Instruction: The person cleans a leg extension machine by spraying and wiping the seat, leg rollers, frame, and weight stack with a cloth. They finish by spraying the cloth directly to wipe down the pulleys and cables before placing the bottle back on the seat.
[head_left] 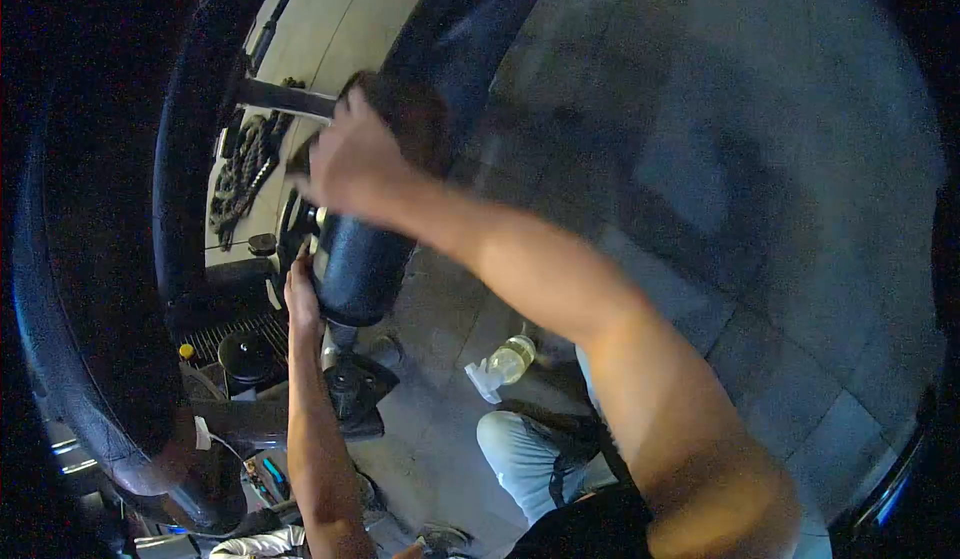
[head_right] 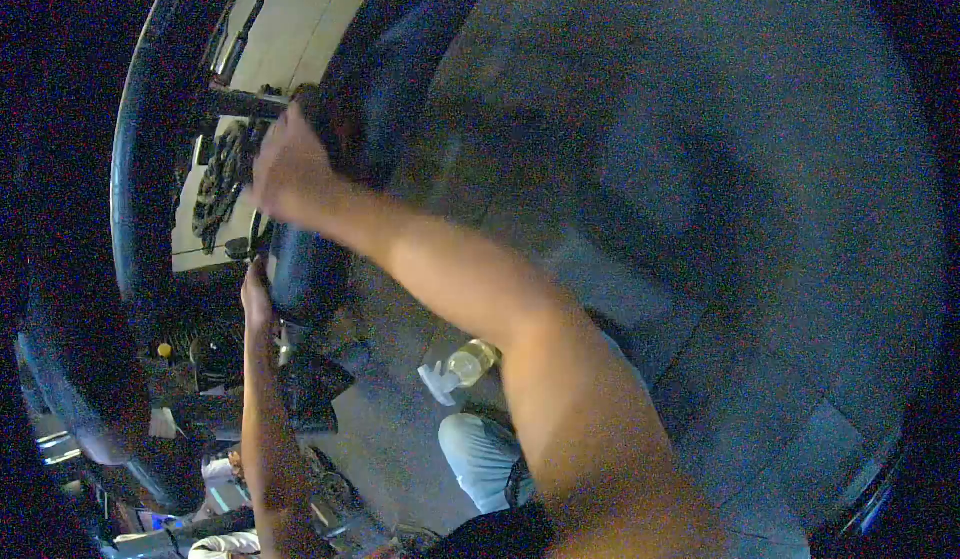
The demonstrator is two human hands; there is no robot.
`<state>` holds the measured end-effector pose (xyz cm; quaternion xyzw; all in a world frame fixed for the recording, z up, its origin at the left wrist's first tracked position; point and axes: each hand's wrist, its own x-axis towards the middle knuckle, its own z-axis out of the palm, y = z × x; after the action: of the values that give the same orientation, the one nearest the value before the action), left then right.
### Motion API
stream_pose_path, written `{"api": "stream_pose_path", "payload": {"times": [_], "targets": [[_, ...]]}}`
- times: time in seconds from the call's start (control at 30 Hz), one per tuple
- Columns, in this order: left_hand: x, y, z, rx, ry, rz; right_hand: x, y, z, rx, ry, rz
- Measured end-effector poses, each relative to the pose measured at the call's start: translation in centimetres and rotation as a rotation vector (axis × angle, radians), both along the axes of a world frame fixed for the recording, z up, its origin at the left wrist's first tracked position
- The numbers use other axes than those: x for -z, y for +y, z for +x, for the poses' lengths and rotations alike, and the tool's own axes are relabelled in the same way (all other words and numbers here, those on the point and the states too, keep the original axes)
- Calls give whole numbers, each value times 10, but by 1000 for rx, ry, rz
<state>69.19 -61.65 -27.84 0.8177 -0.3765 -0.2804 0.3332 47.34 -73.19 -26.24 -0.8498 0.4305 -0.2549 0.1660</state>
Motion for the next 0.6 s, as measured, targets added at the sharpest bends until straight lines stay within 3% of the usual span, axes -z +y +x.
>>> {"api": "stream_pose_path", "payload": {"times": [0.03, 0.07, 0.1, 0.2, 0.27, 0.3, 0.37, 0.43, 0.5, 0.53, 0.6], "targets": [[0, 2, -3, -19, 70, -50, 14, 33, 1, 71, -52, -252], [0, 1, -3, -2, 61, -33, 23, 64, -8, 29, -192, -285], [-1, 2, -1, 10, 49, -14, 50, 86, 0, 107, -481, -378], [0, 0, 5, -37, 64, 23, 73, 93, -45, -58, -164, 110], [-6, 6, -7, -39, 39, -5, 76, 63, -52, 91, -170, 93], [-4, 6, 0, -61, 54, 0, 78, 37, -53, 311, -283, -132], [7, 4, 18, -108, 105, 2, 66, -25, -73, 615, -219, -356], [6, 1, 16, -90, 26, 16, 56, -92, -94, 642, -167, -323], [6, -2, 18, -18, -88, 13, -4, -99, -118, 438, 141, 115], [1, -1, 8, 55, -37, -33, -4, -108, -113, 435, 144, 80], [-1, -4, 3, 21, -209, -19, 3, -121, -99, 420, 153, 10]]}}
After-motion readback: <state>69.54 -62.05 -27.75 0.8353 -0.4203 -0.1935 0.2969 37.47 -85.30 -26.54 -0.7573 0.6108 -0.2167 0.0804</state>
